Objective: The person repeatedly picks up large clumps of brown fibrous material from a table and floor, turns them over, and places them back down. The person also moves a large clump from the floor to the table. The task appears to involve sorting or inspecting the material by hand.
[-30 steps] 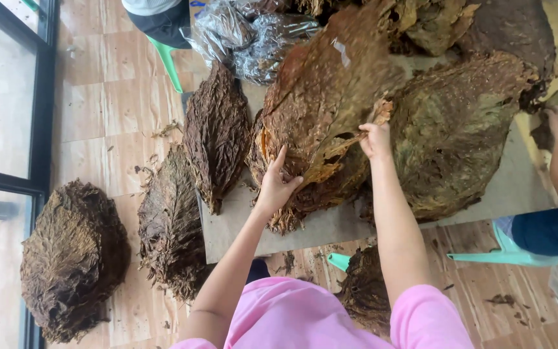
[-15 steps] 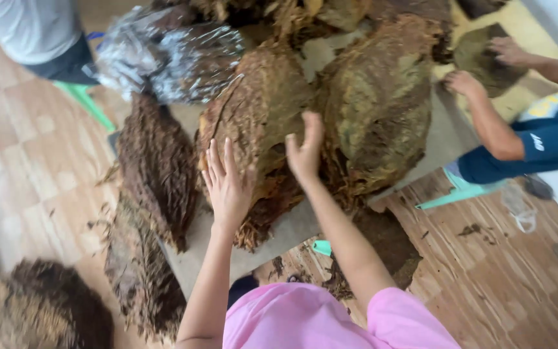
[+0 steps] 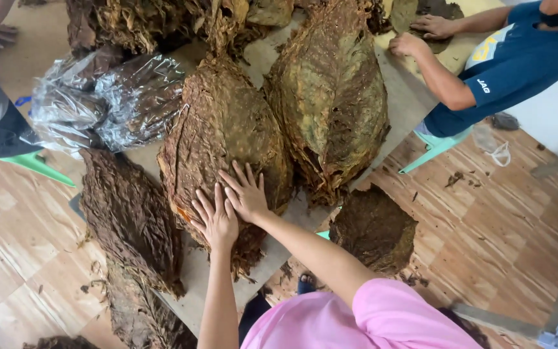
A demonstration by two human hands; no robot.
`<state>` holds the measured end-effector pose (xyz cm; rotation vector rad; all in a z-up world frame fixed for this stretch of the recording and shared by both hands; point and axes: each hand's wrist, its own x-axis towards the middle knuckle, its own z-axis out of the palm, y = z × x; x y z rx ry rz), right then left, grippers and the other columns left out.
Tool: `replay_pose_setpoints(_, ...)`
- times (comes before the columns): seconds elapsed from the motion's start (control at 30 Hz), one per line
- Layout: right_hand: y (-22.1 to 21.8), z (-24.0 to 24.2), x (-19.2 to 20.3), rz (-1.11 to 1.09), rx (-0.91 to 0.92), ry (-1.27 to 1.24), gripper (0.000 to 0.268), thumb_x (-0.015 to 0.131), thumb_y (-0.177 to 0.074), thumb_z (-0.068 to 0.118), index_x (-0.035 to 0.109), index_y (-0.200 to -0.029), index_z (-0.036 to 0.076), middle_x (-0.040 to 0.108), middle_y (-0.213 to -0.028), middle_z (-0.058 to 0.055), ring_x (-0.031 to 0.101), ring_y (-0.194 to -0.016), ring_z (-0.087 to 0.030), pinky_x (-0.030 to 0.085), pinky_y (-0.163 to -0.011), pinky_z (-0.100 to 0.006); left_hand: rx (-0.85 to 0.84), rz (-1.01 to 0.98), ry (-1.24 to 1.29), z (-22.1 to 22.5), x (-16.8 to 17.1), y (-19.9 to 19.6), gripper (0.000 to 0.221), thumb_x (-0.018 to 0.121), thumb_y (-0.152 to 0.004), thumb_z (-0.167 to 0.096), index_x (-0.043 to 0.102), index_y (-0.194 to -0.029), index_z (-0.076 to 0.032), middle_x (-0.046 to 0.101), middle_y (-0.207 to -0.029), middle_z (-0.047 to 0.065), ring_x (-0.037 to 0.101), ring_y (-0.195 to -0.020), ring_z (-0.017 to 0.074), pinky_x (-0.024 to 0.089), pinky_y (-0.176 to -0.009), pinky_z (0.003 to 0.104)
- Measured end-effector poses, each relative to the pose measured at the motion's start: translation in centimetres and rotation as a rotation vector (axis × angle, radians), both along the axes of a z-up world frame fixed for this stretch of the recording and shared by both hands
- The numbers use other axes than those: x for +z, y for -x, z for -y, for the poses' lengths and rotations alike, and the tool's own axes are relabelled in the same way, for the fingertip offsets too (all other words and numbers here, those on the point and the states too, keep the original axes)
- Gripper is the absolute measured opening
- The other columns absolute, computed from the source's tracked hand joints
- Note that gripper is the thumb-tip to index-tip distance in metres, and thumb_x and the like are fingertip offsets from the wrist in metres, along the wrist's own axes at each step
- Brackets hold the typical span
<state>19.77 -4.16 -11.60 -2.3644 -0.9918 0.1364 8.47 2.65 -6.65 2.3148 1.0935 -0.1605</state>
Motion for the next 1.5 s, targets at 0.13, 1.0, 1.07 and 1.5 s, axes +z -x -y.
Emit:
replay_pose_setpoints(0.13, 0.6, 0.0, -0.6, -0.015, 0.007, -0.008, 0.059, 0.038, -0.124, 0.052, 0.035, -0.182, 0.054, 0.018, -0.199, 0.0, 0.012, -0.181, -0.047, 0.02, -0.132, -0.085, 0.033, 0.042, -0.009, 0.0, -1.3, 0.4, 0.065, 0.026, -0.123, -0.06, 0.015, -0.186, -0.054, -0.007, -0.199, 0.007, -0.01, -0.182, 0.0367, 0.003, -0.14, 0.077)
replay_pose_setpoints(1.0, 2.2, 3.9, -1.6, -0.044, 0.071, 0.05, 0.065, 0.034, -0.126, 0.056, 0.018, -0.189, 0.048, 0.013, -0.198, -0.005, 0.014, -0.181, -0.041, 0.02, -0.139, -0.072, 0.066, 0.115, 0.023, -0.3, -1.5, -0.1, 0.065, 0.029, -0.122, -0.061, 0.014, -0.185, -0.059, -0.008, -0.199, 0.003, -0.011, -0.182, 0.0335, 0.003, -0.142, 0.075)
replay_pose_setpoints(1.07, 3.6, 5.8, -1.5, -0.157, 0.099, -0.036, 0.063, 0.028, -0.129, 0.056, 0.016, -0.19, 0.045, 0.008, -0.199, -0.006, 0.006, -0.181, -0.041, 0.011, -0.139, -0.072, 0.064, 0.116, 0.021, -0.3, -1.2, -0.1, 0.065, 0.029, -0.122, -0.06, 0.014, -0.185, -0.058, -0.007, -0.199, 0.004, -0.009, -0.182, 0.034, 0.004, -0.142, 0.074)
replay_pose_setpoints(1.5, 11.8, 21.1, -6.6, -0.109, 0.017, 0.244, 0.081, 0.033, -0.126, 0.06, 0.019, -0.187, 0.009, 0.001, -0.197, -0.022, 0.002, -0.18, -0.043, 0.014, -0.135, -0.076, -0.108, 0.279, -0.473, 4.7, 3.6, 0.0, 0.081, 0.051, -0.115, -0.072, 0.037, -0.185, -0.035, 0.022, -0.195, 0.02, 0.014, -0.18, 0.046, 0.012, -0.133, 0.085)
